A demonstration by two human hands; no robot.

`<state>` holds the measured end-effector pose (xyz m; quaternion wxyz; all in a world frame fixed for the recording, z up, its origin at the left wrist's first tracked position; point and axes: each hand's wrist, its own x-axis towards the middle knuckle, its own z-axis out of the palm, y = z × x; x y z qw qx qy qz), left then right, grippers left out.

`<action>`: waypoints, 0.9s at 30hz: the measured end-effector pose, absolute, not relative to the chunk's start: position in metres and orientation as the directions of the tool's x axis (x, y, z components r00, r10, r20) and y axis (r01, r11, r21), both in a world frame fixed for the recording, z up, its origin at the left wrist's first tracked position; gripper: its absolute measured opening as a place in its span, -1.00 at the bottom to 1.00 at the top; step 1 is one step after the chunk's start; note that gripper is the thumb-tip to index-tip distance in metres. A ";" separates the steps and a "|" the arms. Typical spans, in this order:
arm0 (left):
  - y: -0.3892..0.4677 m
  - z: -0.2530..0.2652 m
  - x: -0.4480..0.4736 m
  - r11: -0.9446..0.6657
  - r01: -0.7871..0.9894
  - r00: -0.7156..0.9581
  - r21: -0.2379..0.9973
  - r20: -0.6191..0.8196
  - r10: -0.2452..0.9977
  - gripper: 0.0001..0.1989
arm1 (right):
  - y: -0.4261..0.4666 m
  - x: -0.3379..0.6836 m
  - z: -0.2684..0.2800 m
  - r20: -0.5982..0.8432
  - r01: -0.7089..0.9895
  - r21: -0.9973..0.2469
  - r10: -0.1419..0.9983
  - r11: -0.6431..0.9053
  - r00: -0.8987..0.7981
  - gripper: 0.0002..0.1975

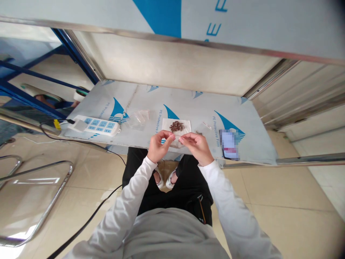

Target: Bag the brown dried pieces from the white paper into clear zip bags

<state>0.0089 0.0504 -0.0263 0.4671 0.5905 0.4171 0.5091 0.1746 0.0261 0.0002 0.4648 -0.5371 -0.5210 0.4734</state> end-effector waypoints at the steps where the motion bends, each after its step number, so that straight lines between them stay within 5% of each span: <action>1: 0.050 -0.026 0.009 -0.191 -0.004 0.171 0.982 0.189 0.967 -0.75 | 0.025 0.174 0.000 -0.009 0.134 -0.991 1.000 -0.011 0.013 -0.70; 27: 0.041 -0.033 0.024 -0.176 -0.036 0.244 0.984 0.180 0.953 -0.75 | 0.013 0.175 -0.008 0.011 0.132 -0.991 0.995 -0.001 0.094 -0.71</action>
